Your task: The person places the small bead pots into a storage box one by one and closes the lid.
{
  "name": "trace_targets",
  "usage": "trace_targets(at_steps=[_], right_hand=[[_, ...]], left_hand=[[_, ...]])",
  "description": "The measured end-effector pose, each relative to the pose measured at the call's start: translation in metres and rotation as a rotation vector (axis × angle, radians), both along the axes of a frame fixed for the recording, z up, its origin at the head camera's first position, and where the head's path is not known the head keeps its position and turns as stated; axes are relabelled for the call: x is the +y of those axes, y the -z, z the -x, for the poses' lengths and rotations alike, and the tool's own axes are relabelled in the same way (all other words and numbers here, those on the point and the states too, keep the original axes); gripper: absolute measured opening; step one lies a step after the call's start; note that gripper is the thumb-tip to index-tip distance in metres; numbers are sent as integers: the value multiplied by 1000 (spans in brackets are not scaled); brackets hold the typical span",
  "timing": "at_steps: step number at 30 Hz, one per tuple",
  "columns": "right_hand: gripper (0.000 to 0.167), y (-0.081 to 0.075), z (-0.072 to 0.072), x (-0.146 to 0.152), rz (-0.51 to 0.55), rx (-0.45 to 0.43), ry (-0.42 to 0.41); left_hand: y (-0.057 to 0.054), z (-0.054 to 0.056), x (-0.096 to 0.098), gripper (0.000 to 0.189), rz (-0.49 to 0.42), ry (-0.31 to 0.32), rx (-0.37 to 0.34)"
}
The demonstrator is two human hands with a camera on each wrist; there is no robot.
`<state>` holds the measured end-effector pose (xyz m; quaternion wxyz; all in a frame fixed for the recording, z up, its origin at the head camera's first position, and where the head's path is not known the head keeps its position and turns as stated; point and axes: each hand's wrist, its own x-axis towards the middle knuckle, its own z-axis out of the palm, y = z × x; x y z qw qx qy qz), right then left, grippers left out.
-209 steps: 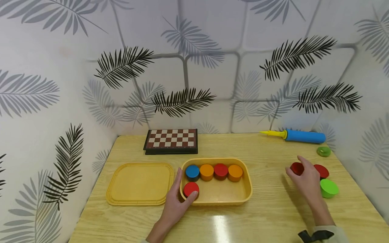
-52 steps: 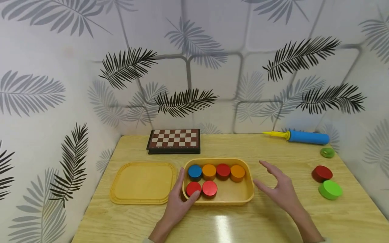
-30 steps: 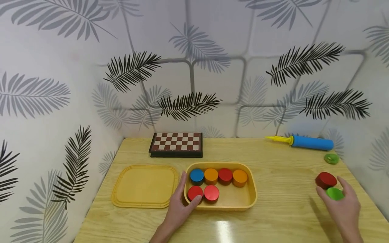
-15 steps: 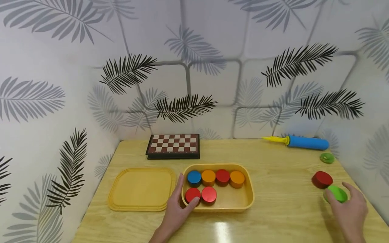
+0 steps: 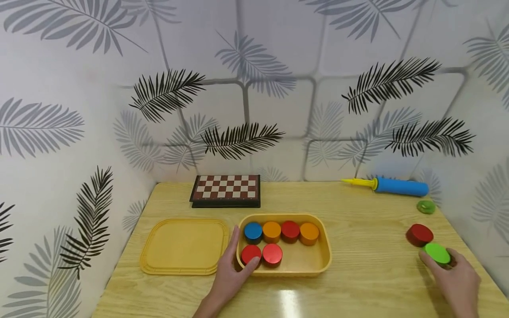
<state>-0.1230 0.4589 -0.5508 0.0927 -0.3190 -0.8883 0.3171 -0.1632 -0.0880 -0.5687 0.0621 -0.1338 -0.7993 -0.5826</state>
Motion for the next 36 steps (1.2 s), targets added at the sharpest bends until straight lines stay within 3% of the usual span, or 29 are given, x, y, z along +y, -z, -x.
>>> trace_targets(at_steps=[12, 22, 27, 36], right_hand=[[84, 0, 0, -4, -22, 58, 11], [80, -19, -1, -24, -18, 68, 12], [78, -28, 0, -33, -33, 112, -53], [75, -38, 6, -53, -52, 116, -217]], left_hand=[[1, 1, -1, 93, 24, -3, -1], [0, 0, -1, 92, 26, -3, -10], [-1, 0, -1, 93, 25, -4, -19], [-2, 0, 0, 93, 30, -7, -7]])
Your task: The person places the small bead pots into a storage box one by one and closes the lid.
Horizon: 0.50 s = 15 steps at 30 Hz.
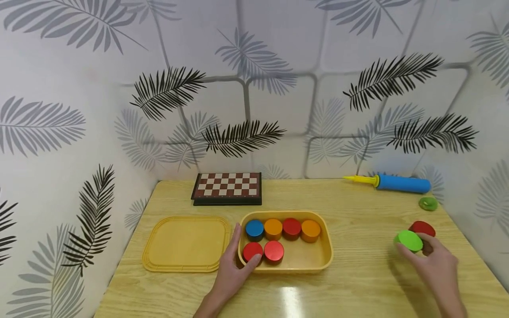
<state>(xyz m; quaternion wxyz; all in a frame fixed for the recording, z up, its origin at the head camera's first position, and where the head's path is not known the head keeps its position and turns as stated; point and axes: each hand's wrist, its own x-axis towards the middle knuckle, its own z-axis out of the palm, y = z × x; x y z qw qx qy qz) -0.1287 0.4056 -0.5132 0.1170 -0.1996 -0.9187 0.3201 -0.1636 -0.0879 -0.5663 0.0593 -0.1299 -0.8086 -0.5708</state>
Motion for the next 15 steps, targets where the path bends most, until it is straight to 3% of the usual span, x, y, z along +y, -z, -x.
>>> trace_targets(at_steps=[15], right_hand=[[64, -19, 14, -58, -31, 148, -228]], left_hand=[[3, 1, -1, 93, 4, 6, 9]])
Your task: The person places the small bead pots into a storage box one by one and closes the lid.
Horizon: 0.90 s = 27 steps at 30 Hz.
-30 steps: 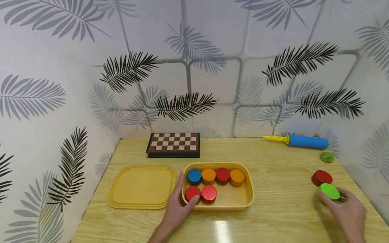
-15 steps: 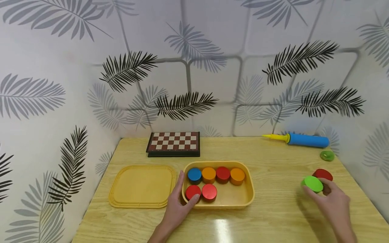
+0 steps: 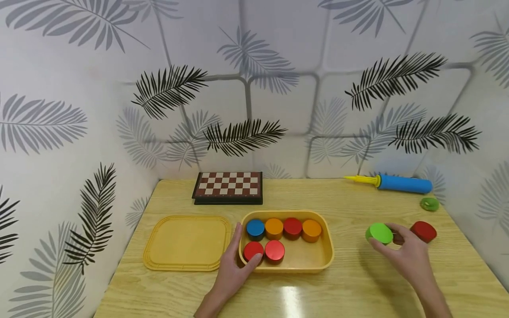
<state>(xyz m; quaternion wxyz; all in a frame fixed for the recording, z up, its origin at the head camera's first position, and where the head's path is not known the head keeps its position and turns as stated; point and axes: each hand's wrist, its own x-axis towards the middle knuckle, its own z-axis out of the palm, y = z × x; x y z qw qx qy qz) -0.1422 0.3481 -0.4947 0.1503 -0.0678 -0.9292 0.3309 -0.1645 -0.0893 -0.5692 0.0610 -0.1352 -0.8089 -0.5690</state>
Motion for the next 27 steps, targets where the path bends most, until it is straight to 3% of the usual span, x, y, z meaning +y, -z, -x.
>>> trace_targets(at_steps=[8, 17, 27], right_hand=[[56, -14, 7, -45, 18, 107, -155], [58, -29, 14, -83, 69, 46, -295], [50, -18, 24, -124, 77, -28, -529]], left_hand=[[1, 2, -1, 93, 6, 3, 4], [1, 1, 0, 92, -11, 0, 0], [0, 0, -1, 92, -2, 9, -5]])
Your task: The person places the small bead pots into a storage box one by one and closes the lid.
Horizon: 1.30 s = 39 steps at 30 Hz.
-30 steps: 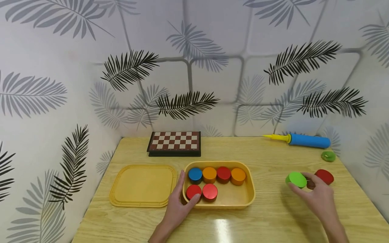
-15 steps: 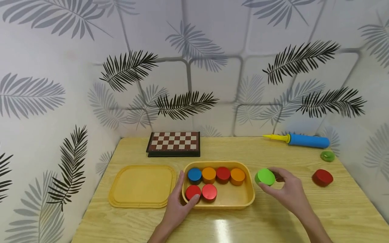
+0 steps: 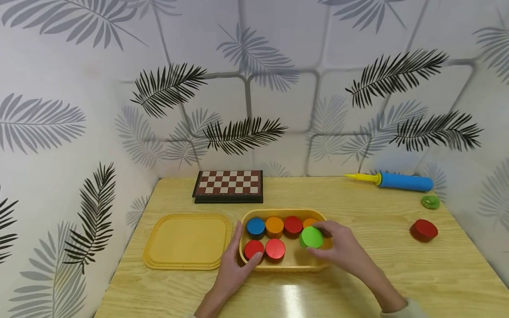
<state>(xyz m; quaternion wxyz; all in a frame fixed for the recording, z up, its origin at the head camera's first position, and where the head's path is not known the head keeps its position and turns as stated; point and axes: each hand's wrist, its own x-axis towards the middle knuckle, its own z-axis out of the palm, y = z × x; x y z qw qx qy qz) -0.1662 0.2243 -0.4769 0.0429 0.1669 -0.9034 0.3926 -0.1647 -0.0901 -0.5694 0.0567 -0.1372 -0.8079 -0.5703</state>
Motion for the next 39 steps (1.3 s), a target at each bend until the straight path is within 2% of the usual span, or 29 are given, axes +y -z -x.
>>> trace_targets(at_steps=[6, 11, 16, 23, 27, 30, 34, 39], right_hand=[[48, 9, 10, -17, -83, -74, -85], [48, 19, 17, -26, -140, -112, -112], [50, 26, 20, -29, -183, -90, -137], [55, 25, 20, -30, -209, -89, -141], [58, 16, 16, -29, -196, -146, -97], [53, 7, 9, -22, -151, -128, -56], [46, -2, 1, -3, -88, 17, 1], [46, -9, -4, 33, -75, 129, 156]], left_hand=[[-1, -2, 1, 93, -3, 4, -3], [-1, -3, 1, 94, 4, 1, -6], [-1, -3, 1, 93, 13, -2, 3], [-3, -2, 0, 94, 20, -5, -2], [-5, -2, 0, 94, 34, -6, -17], [-5, -1, 1, 93, 64, -13, -10], [-6, -1, 1, 91, 145, -30, 22], [-10, -2, 0, 89, 337, -70, 83]])
